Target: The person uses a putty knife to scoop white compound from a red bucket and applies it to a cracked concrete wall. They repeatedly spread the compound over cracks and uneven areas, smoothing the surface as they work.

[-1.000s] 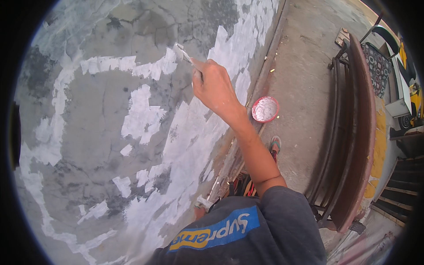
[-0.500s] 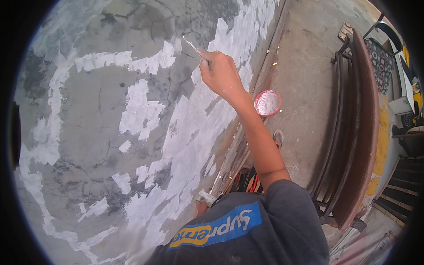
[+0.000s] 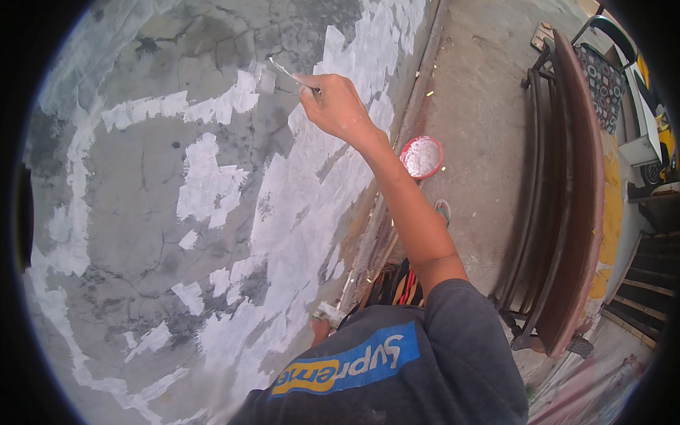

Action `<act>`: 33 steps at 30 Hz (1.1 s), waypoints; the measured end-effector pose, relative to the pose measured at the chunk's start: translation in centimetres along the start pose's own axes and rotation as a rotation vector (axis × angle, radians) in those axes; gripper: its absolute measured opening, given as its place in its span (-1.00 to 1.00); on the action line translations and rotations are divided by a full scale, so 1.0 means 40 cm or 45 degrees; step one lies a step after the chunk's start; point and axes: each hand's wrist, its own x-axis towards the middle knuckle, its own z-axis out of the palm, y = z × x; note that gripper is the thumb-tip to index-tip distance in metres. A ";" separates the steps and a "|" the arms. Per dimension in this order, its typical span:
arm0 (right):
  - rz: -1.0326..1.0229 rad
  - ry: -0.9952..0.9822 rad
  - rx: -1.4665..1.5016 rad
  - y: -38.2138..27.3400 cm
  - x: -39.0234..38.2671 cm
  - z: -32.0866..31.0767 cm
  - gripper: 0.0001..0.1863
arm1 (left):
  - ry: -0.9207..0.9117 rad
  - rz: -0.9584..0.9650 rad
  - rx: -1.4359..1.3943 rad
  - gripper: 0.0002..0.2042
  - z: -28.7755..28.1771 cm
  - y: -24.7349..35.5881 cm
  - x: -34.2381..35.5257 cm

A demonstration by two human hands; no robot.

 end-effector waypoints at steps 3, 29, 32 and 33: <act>-0.182 0.000 -0.054 -0.006 -0.009 0.052 -0.62 | 0.054 0.024 -0.050 -0.14 0.002 0.012 0.012; 0.001 -0.056 0.015 0.040 -0.034 0.046 -0.62 | 0.045 -0.084 -0.115 -0.14 0.006 0.030 0.009; -0.104 -0.113 0.050 0.056 -0.073 0.077 -0.62 | 0.044 -0.059 -0.153 -0.14 0.039 -0.022 0.034; -0.073 -0.186 0.063 0.047 -0.089 0.065 -0.62 | 0.038 -0.070 -0.139 -0.13 0.050 -0.021 0.025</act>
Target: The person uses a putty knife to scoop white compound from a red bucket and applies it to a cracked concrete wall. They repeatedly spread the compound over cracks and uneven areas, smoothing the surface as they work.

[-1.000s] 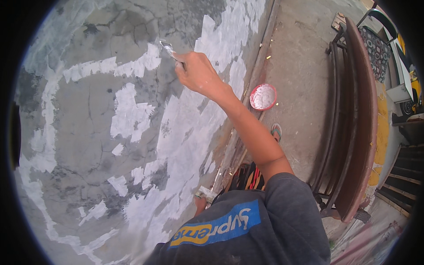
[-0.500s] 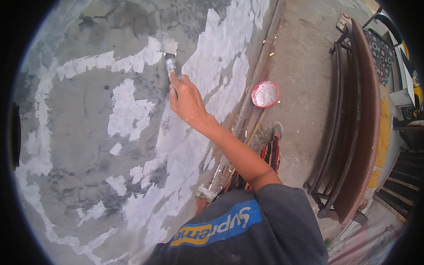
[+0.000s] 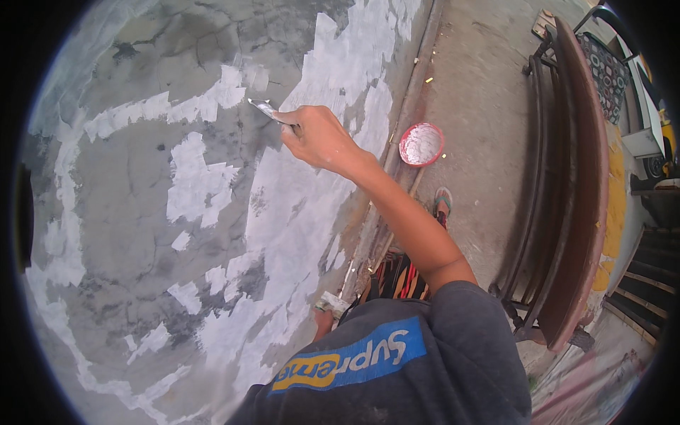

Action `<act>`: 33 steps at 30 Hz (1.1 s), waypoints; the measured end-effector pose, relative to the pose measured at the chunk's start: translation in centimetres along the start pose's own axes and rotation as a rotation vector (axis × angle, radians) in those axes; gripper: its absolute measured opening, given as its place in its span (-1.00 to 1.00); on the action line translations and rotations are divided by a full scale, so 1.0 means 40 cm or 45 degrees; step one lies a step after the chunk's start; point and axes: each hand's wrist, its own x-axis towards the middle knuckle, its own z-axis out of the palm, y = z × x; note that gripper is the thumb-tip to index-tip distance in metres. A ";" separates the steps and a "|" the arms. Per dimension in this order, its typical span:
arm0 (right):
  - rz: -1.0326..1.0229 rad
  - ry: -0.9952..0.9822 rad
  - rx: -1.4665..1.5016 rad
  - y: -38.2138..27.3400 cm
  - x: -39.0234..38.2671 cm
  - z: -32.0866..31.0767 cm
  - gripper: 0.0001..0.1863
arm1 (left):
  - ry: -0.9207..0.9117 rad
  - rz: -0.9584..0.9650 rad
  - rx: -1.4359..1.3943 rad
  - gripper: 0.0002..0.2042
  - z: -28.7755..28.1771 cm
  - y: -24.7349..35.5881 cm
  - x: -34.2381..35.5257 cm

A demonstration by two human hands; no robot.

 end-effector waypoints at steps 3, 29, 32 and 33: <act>0.112 0.005 -0.023 -0.009 0.002 -0.046 -0.62 | -0.074 0.042 0.006 -0.13 0.007 -0.032 0.008; -0.018 0.219 0.116 0.060 -0.065 0.097 -0.63 | -0.126 0.007 0.028 -0.14 -0.020 0.043 -0.024; 0.073 0.341 0.128 0.076 -0.015 0.034 -0.65 | -0.111 0.040 0.062 -0.13 -0.021 0.058 -0.028; 0.102 0.374 0.150 0.079 0.009 0.021 -0.65 | -0.117 0.030 0.038 -0.13 -0.024 0.058 -0.015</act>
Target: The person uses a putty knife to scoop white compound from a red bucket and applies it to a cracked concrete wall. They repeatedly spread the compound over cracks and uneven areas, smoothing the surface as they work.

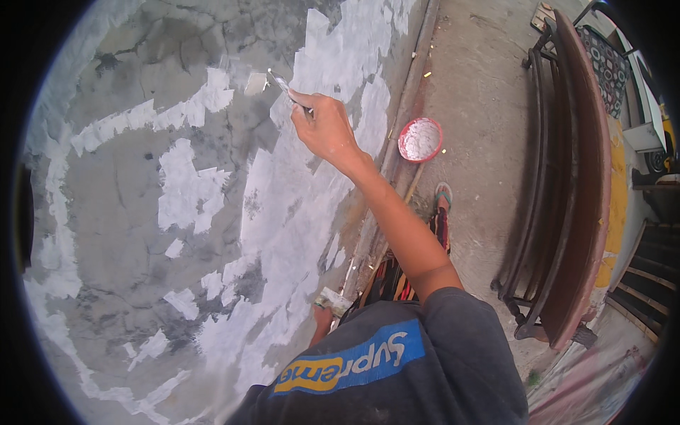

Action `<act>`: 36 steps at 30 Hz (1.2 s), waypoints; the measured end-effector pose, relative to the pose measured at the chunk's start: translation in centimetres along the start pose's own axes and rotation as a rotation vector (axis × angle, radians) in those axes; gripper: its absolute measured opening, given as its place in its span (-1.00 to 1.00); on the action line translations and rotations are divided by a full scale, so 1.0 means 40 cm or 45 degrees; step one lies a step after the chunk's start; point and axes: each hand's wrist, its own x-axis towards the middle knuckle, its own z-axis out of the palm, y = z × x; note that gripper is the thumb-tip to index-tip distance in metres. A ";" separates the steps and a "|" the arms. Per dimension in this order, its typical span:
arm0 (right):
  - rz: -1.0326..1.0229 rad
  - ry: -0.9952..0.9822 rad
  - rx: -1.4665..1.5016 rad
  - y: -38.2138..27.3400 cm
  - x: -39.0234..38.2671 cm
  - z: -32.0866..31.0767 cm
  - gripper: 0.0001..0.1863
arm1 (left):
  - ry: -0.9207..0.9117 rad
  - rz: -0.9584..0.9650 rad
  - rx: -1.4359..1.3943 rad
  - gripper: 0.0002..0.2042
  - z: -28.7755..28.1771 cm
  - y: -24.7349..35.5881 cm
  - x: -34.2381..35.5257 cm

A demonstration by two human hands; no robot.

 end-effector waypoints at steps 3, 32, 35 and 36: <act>0.024 -0.089 -0.023 -0.027 0.007 0.018 -0.64 | 0.010 -0.001 -0.002 -0.11 -0.008 -0.002 0.024; -0.011 -0.321 -0.115 -0.057 -0.012 -0.015 -0.63 | 0.036 -0.061 -0.007 -0.12 -0.002 -0.017 0.004; 0.047 -0.212 -0.054 -0.035 -0.023 -0.020 -0.63 | 0.038 -0.064 -0.011 -0.12 0.009 -0.031 -0.009; -0.005 -0.086 -0.024 0.008 -0.012 -0.006 -0.63 | 0.025 -0.063 -0.013 -0.12 0.005 -0.026 -0.010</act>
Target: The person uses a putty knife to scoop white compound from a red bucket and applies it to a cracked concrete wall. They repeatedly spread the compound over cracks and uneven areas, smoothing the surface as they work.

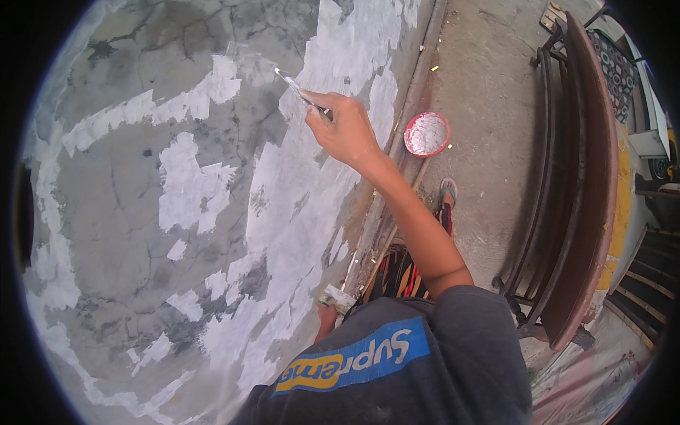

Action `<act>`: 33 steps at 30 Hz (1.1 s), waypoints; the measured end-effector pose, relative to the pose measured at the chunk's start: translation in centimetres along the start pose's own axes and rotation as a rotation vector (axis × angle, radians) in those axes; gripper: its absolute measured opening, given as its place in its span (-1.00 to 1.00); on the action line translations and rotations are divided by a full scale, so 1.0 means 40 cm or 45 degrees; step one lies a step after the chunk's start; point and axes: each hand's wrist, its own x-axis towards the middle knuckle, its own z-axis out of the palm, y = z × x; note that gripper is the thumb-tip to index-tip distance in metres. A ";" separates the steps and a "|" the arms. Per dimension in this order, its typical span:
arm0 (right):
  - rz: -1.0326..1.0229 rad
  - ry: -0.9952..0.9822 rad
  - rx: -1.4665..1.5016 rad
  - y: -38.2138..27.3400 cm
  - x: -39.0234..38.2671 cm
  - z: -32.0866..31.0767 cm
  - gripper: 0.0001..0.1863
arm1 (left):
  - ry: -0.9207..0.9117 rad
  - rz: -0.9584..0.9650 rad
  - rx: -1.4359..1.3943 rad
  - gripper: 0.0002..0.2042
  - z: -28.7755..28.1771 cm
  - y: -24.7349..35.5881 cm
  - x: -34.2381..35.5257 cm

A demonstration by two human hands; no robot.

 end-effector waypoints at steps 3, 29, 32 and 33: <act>-0.115 0.176 0.013 0.053 0.005 0.075 -0.63 | -0.018 -0.018 0.022 -0.12 -0.016 0.026 -0.015; -0.121 0.165 0.046 0.112 0.025 0.083 -0.64 | -0.002 0.085 0.017 -0.19 -0.006 0.016 0.021; -0.103 0.146 0.057 0.100 -0.030 0.150 -0.63 | 0.019 0.136 0.037 -0.21 -0.021 0.025 0.011; -0.110 0.116 0.043 0.105 -0.051 0.150 -0.63 | 0.021 0.112 0.087 -0.20 -0.022 0.040 -0.008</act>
